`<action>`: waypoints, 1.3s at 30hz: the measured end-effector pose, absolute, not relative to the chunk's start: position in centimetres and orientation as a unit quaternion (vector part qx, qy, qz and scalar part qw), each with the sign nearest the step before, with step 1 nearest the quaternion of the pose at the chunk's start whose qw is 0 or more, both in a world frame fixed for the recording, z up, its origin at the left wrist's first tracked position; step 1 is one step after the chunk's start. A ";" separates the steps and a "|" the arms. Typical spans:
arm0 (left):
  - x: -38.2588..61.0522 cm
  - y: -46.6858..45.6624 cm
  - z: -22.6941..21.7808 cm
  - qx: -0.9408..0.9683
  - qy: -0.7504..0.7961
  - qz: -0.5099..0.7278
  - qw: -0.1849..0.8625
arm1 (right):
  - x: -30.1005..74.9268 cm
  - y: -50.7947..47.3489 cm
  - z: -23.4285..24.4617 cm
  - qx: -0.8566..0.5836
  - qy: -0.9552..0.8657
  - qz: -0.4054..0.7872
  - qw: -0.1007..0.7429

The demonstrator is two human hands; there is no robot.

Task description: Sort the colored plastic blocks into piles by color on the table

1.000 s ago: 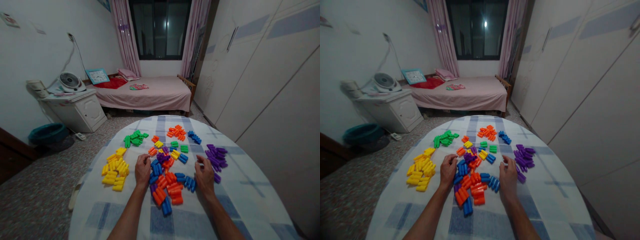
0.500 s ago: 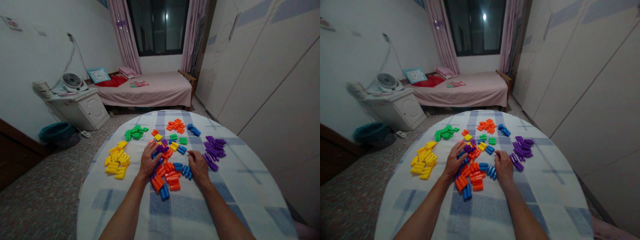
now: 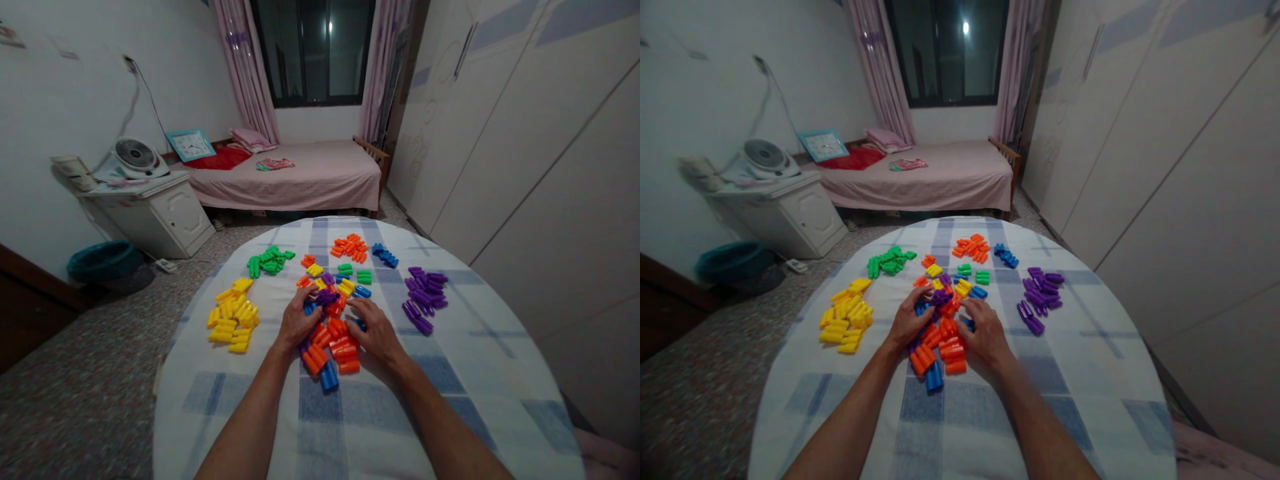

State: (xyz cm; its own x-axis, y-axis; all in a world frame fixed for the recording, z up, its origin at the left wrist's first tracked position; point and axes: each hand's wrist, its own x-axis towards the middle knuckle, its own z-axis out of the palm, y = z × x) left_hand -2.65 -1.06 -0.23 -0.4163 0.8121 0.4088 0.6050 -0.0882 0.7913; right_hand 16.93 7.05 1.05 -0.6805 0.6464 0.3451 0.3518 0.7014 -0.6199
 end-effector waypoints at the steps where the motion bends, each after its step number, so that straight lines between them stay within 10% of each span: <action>1: -2.7 -1.1 -0.2 0.537 0.667 0.506 0.108 | 16.7 6.9 1.2 -0.287 -0.884 0.253 0.268; 13: -2.9 -1.0 -0.4 0.537 0.662 0.505 0.134 | 12.1 7.7 3.2 -0.379 -0.901 0.175 0.117; 39: -4.3 -0.7 -1.2 0.332 0.720 0.607 0.062 | 15.8 14.1 4.3 -0.359 -0.829 0.365 0.224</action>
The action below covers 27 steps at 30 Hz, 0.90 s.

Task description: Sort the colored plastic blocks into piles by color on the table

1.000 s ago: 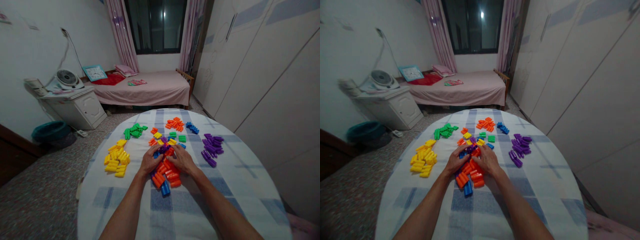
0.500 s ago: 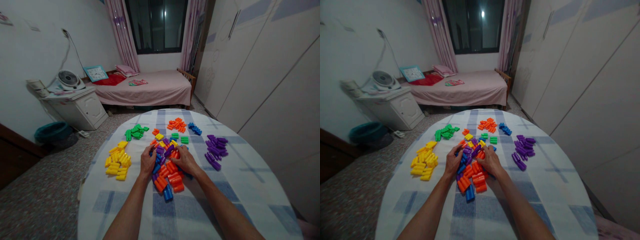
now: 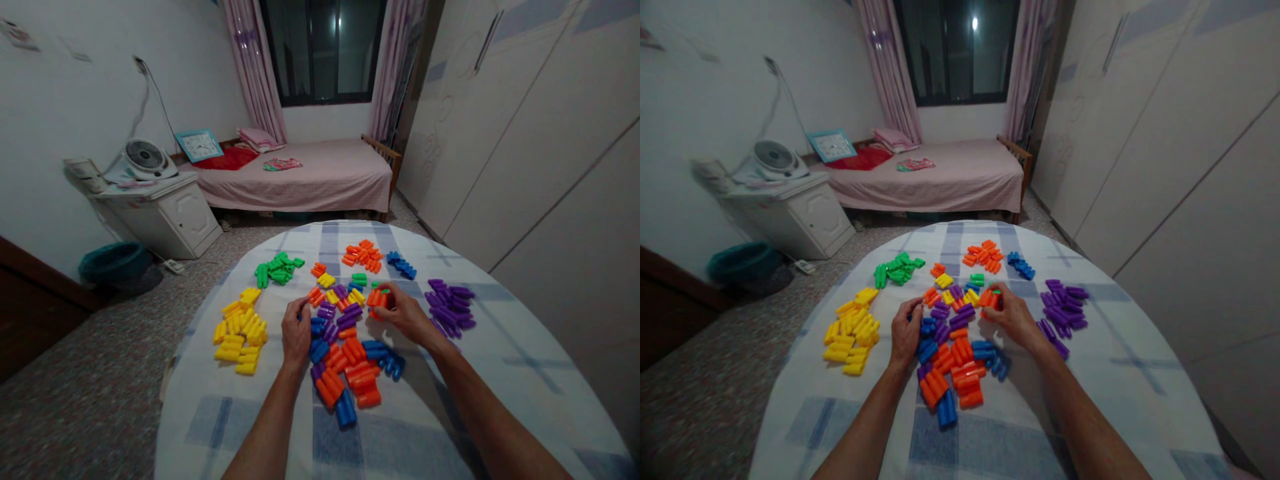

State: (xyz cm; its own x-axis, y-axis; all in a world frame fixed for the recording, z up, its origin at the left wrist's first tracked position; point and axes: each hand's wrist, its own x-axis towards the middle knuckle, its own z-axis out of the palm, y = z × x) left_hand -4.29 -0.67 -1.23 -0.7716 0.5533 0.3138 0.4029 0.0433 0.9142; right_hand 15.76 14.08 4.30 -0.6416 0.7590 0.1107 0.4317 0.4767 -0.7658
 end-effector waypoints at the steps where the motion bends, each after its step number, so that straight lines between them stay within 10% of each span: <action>1: -4.4 -0.7 -1.2 0.323 0.721 0.610 0.062 | 15.4 15.2 4.2 -0.362 -0.820 0.374 0.239; 15: -4.4 -0.6 -1.3 0.291 0.712 0.632 0.095 | 8.0 24.2 3.4 -0.486 -0.776 0.276 0.293; 27: -4.2 -0.7 -0.9 0.264 0.682 0.657 0.183 | 17.7 12.1 0.9 -0.436 -0.752 0.315 0.380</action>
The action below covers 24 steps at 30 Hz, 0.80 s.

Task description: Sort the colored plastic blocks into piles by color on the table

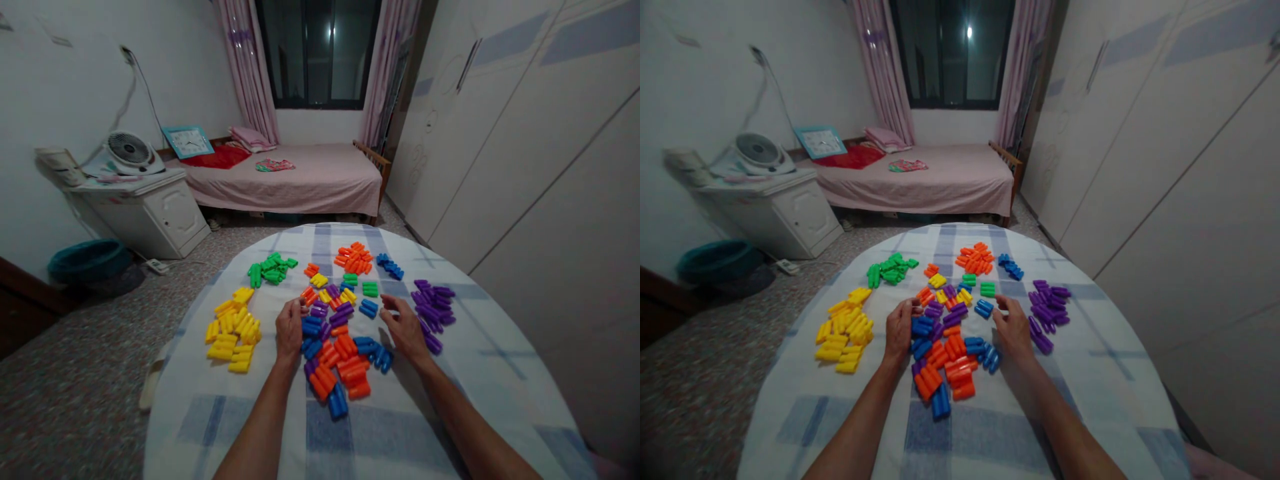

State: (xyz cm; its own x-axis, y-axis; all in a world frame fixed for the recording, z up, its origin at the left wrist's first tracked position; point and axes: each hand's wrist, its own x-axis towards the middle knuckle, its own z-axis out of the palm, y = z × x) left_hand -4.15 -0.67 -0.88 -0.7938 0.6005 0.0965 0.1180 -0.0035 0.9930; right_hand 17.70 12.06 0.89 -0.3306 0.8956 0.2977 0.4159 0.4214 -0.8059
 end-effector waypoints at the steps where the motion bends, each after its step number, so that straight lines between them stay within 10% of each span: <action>1: -4.1 -0.6 -0.8 0.266 0.675 0.662 0.191 | 18.2 11.1 0.5 -0.450 -0.743 0.308 0.389; 24: -3.5 -0.6 -0.3 0.293 0.574 0.706 0.295 | 19.1 7.0 2.2 -0.272 -0.894 0.309 0.177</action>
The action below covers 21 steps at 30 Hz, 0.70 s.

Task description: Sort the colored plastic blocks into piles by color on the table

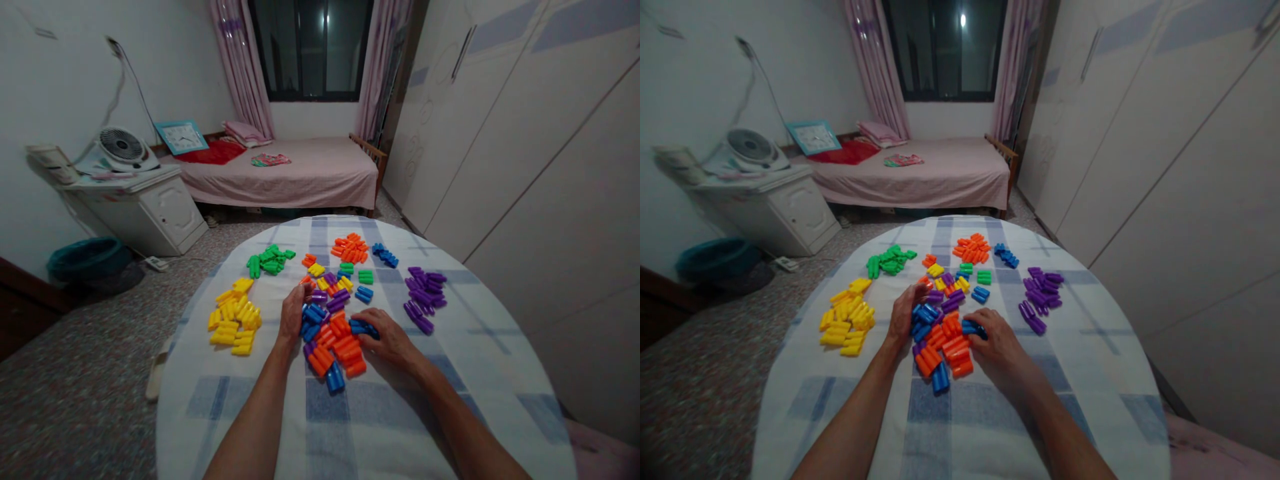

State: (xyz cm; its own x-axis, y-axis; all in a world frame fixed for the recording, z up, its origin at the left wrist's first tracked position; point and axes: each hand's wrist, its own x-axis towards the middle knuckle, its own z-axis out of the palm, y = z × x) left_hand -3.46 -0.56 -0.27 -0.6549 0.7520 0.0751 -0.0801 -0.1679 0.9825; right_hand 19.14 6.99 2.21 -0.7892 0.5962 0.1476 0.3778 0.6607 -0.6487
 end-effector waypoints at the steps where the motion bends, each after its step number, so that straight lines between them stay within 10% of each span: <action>1: -3.4 -0.6 -0.2 0.297 0.578 0.701 0.293 | 18.8 6.8 2.3 -0.282 -0.891 0.304 0.183; 10: -3.5 -0.5 -0.5 0.292 0.599 0.687 0.290 | 21.2 8.2 3.3 -0.377 -0.837 0.306 0.252; 21: -3.2 -0.6 -0.1 0.290 0.607 0.683 0.284 | 21.5 6.1 3.4 -0.333 -0.900 0.247 0.135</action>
State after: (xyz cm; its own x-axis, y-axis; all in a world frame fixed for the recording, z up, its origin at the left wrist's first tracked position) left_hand -3.24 -0.59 -0.07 -0.6698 0.7407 0.0518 -0.0362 -0.1022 0.9941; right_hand 21.46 6.06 3.42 -0.7419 0.6659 0.0786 0.5321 0.6561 -0.5352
